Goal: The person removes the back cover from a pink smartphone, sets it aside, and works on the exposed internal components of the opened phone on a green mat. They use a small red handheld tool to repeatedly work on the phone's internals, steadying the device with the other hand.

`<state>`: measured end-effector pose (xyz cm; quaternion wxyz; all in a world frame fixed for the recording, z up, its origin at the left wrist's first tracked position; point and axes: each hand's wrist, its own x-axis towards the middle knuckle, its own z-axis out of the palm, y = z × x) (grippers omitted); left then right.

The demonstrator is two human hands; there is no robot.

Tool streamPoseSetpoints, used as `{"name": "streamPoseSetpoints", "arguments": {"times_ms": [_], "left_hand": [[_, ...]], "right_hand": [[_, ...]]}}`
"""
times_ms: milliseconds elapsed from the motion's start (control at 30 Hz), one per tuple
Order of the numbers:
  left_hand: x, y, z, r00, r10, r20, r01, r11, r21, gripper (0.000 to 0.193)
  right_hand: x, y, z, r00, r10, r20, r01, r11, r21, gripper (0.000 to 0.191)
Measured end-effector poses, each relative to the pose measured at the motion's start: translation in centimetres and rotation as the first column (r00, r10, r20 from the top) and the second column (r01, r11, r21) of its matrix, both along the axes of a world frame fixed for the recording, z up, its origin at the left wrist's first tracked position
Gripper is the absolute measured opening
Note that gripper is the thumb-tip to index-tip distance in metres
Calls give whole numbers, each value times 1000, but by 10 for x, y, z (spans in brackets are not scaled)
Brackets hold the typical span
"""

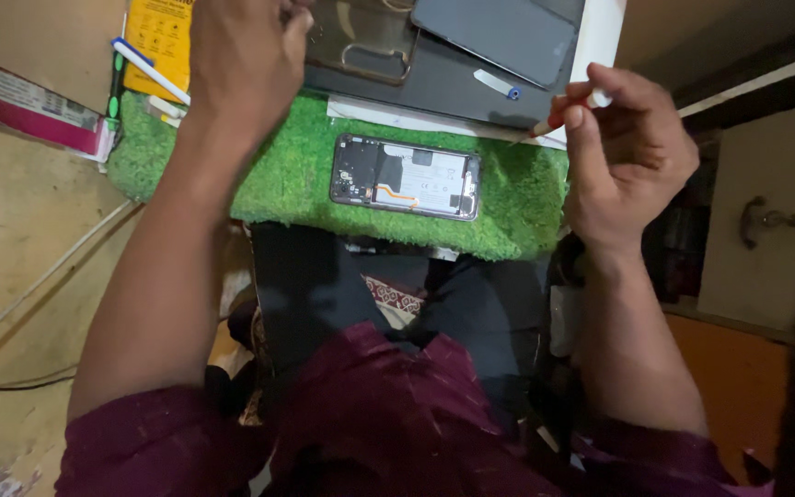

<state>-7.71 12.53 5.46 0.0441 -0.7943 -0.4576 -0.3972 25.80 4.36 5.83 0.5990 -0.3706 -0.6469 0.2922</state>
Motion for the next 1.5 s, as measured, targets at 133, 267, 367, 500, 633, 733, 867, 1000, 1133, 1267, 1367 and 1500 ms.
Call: {"name": "streamPoseSetpoints", "arguments": {"times_ms": [133,267,367,500,633,733,867,1000,1133,1267,1367,1500], "left_hand": [[6,-34,16,981,-74,180,113,970,-217,12],[31,-71,13,951,-260,166,300,905,-302,20],[48,-86,3,901,-424,94,432,854,-289,29],[72,-95,-13,887,-459,55,456,847,-273,45],[84,-96,-26,891,-454,-5,443,870,-219,64],[87,-98,-33,898,-438,-37,415,872,-259,65],[91,-97,-39,888,-460,-13,438,851,-289,44],[94,-98,-44,897,-442,15,434,873,-225,27],[92,-99,-44,899,-436,43,430,861,-272,26],[88,-98,-40,892,-443,85,448,848,-283,31],[88,-97,-38,892,-444,83,447,844,-296,30],[88,-96,-38,893,-443,84,446,840,-309,30]], "right_hand": [[1,-4,1,997,57,-49,-60,996,-68,21],[8,-10,-2,991,130,43,-127,989,-78,25],[11,-16,-9,978,48,205,-56,998,33,26],[12,-33,-22,999,14,35,-13,1000,-18,30],[16,-40,-29,993,-89,75,91,995,-29,30],[16,-41,-29,992,-72,107,76,997,-31,29],[14,-40,-25,988,-64,142,68,997,-22,27],[8,-40,-22,986,-50,157,54,998,-23,31],[-1,-40,-24,987,36,156,-36,999,-3,30],[-5,-42,-23,979,58,193,-59,998,0,30],[-6,-42,-22,972,39,234,-39,999,-3,30],[-5,-39,-21,967,37,252,-38,999,1,29]]}}
